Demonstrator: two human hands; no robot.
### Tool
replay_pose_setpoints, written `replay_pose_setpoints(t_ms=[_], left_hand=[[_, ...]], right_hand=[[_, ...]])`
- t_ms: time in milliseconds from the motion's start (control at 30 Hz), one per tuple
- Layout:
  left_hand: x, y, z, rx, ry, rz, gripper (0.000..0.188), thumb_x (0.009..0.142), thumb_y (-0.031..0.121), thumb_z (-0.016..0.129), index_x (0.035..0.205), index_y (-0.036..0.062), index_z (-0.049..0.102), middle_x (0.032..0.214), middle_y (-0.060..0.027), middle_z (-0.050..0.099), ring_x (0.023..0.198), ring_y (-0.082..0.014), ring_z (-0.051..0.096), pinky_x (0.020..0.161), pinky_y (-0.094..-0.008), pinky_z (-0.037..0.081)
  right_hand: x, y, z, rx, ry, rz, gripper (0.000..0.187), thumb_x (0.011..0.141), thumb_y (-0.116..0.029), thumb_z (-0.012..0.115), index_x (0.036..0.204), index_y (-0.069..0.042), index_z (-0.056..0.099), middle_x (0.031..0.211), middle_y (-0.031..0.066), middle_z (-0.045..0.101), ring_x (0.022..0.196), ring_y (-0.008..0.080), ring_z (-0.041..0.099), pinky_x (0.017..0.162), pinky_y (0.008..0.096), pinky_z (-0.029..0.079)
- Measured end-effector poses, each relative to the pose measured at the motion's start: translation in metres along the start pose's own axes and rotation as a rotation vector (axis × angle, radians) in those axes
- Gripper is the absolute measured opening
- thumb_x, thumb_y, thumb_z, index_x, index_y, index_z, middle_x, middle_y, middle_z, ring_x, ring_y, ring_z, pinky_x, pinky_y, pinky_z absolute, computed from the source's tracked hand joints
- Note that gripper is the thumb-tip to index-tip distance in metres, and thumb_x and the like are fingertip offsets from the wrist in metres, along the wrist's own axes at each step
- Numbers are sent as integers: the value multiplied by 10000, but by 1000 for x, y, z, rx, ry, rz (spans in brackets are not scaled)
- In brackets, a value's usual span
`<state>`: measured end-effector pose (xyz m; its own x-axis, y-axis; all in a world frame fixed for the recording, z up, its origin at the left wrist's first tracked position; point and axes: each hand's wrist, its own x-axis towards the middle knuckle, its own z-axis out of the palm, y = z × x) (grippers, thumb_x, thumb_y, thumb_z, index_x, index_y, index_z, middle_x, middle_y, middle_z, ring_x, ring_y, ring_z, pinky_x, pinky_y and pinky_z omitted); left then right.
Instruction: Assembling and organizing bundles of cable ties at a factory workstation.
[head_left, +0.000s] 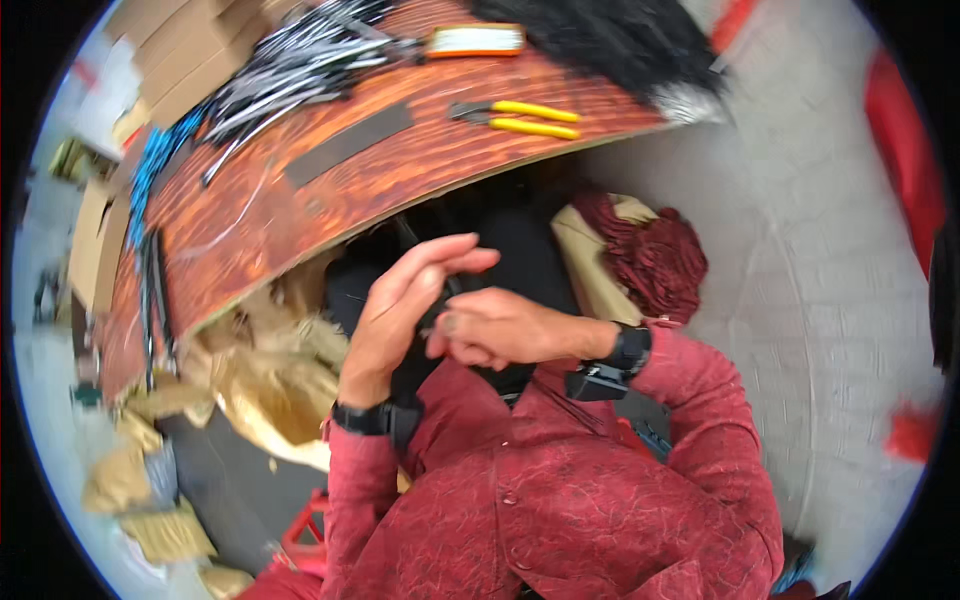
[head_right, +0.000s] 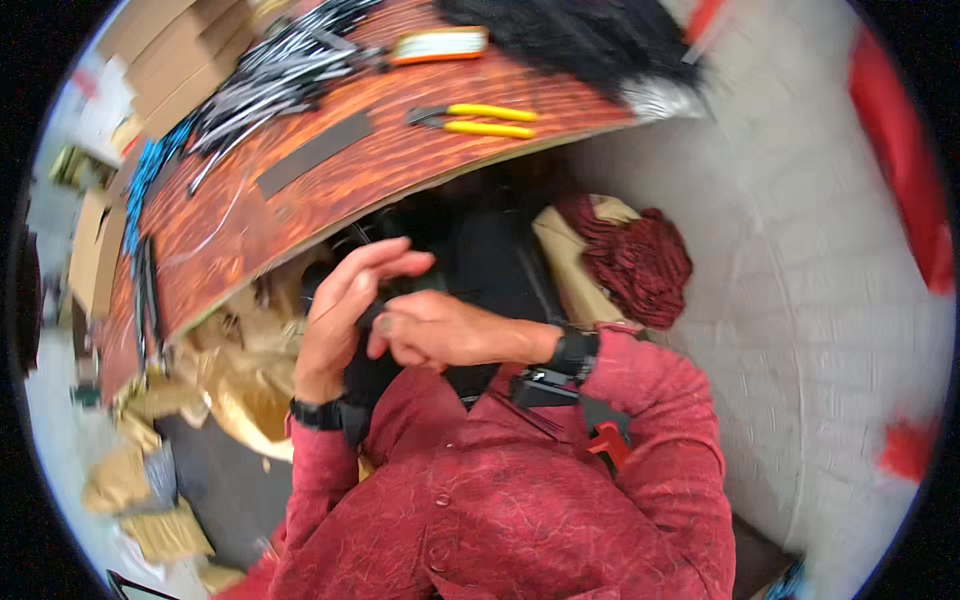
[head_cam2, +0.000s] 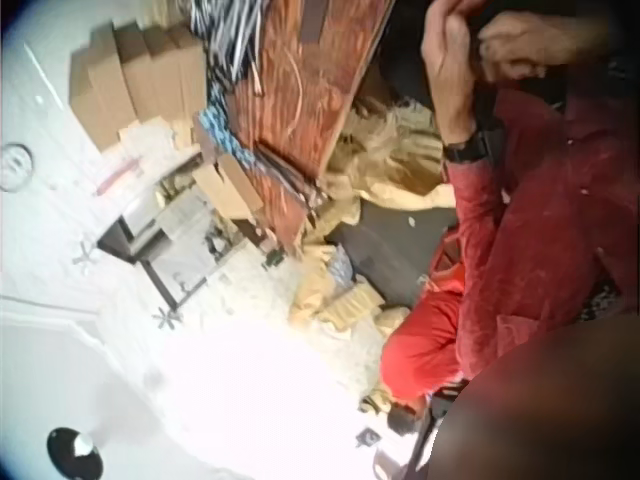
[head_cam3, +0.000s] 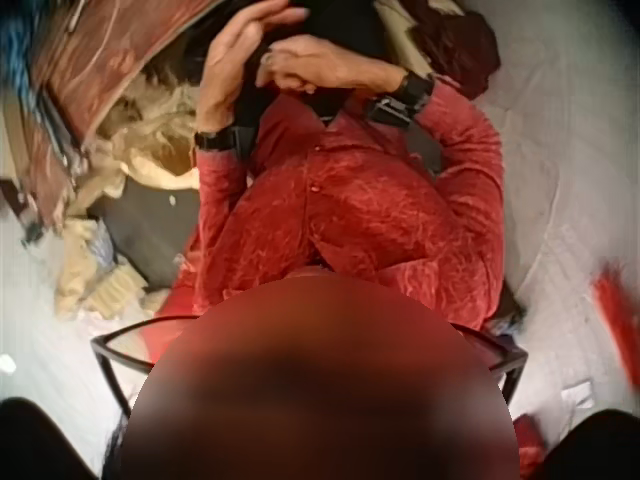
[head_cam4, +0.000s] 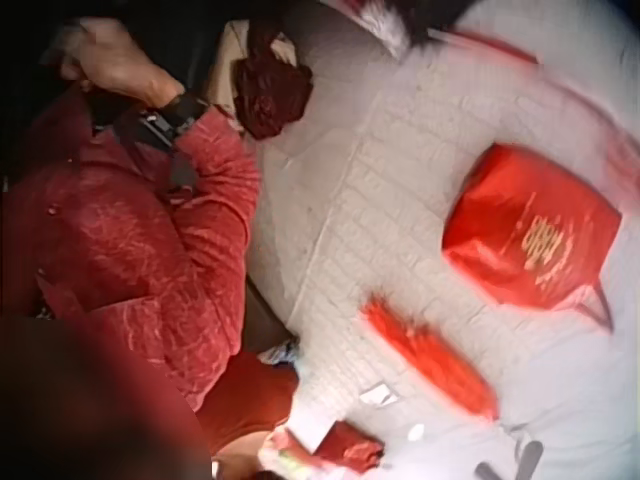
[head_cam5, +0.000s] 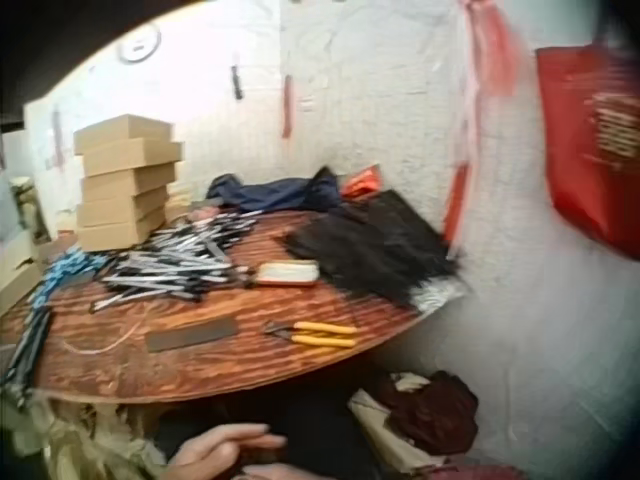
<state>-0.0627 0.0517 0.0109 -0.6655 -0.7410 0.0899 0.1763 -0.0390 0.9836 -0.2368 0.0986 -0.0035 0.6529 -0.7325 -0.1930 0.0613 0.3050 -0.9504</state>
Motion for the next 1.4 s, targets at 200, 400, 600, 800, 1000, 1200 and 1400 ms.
replay_pose_setpoints(t_ms=[200,400,600,800,1000,1200,1400], left_hand=[[-3,-13,4,28,164,-69,469,992,281,498,1326,-47,477,1216,-213,611,1137,-269,579,1021,-382,410],[13,-19,-4,8,170,0,481,995,250,491,1366,-50,426,1254,-208,582,1176,-271,555,1033,-387,397],[10,1,7,209,33,63,576,1011,390,422,1393,-41,399,1309,-223,546,1228,-301,522,1082,-421,348],[4,-3,11,-106,199,175,611,977,456,491,1329,-44,471,1284,-227,566,1212,-300,541,1070,-427,368],[-85,-27,-59,-241,108,211,552,972,383,540,1327,-35,477,1223,-195,610,1146,-281,583,1010,-408,432],[-74,-51,-42,260,358,-297,520,925,200,636,1355,-30,455,1253,-138,598,1158,-227,566,1009,-336,427],[-49,-60,-22,153,187,-235,734,826,191,737,1426,-22,370,1410,-132,467,1267,-223,476,1066,-337,371]], right_hand=[[8,18,-5,71,-41,-37,347,989,-279,418,936,0,618,638,-2,487,536,89,453,479,261,388],[-5,8,-5,14,46,-76,371,979,-316,432,922,-2,620,656,9,515,543,102,470,480,270,398],[-2,13,-5,93,-8,-48,343,981,-291,438,916,-9,624,654,-10,508,547,85,465,477,248,391],[-11,15,-13,168,19,-53,331,1013,-283,443,958,0,604,617,-27,450,533,54,414,476,218,351],[-15,-10,-25,178,-42,-13,386,1039,-321,418,950,8,597,608,-34,443,524,42,387,472,204,331],[-19,-17,-25,183,-12,-53,386,1040,-318,416,950,10,598,604,-37,440,516,41,378,460,207,319],[-23,-8,-19,177,-181,-82,345,1014,-283,431,941,5,607,566,-32,434,482,55,393,442,221,333]])
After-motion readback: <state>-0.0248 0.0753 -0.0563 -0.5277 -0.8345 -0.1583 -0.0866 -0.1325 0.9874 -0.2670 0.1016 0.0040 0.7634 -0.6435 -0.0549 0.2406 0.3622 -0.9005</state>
